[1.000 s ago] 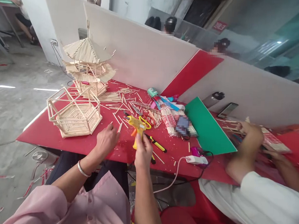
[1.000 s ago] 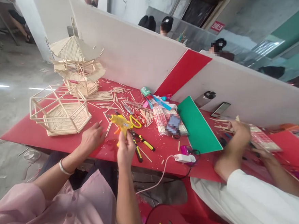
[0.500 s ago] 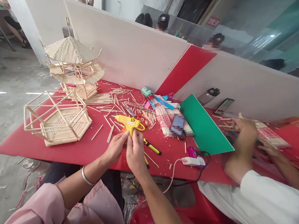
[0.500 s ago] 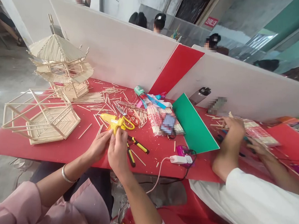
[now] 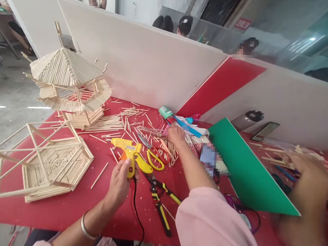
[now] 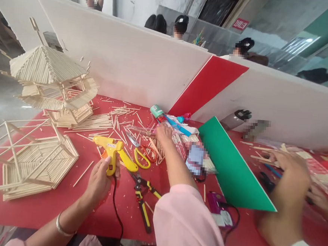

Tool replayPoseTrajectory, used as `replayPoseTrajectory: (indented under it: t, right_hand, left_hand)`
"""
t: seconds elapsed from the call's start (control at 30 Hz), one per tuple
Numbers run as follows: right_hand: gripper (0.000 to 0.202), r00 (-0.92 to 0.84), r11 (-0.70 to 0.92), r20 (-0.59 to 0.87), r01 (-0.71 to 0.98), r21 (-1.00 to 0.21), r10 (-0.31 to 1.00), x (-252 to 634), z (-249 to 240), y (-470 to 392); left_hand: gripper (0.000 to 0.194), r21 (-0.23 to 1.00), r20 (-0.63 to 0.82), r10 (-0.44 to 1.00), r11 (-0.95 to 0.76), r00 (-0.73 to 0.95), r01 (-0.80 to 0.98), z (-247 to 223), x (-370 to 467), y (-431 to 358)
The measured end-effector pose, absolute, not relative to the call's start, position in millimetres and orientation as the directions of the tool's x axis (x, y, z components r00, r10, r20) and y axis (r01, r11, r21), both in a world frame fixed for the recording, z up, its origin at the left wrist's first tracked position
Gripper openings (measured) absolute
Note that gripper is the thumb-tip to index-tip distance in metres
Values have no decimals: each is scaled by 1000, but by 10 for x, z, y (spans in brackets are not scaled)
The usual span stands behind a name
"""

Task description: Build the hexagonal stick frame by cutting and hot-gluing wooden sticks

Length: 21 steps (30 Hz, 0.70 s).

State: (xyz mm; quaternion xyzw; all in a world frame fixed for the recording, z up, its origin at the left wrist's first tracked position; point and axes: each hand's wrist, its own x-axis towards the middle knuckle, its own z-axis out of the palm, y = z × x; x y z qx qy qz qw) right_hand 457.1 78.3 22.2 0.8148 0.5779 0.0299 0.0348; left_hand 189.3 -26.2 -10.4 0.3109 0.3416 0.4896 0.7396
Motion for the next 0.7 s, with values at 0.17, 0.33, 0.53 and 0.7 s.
replayPoseTrajectory:
  t: [0.17,0.33,0.53,0.7]
  right_hand:
    - [32,324,-316,-54,941,120,945,4738,93,1039]
    - [34,378,-381,63,922,62,924,4683,389,1121]
    - [36,543,-542,119,839,-43,831,4596,971,920]
    - [46,498,-192,193,621,-759,846,4221,1196,56]
  left_hand:
    - [42,749,-263,918,388,297,-537,-138,1892,-179]
    - [41,728,-282,916,398,285,-558,-126,1900,-157]
    - [43,747,-213,931,351,298,-565,-4,1884,-264]
    - [42,621,-230,890,446,394,-644,176,1762,-476]
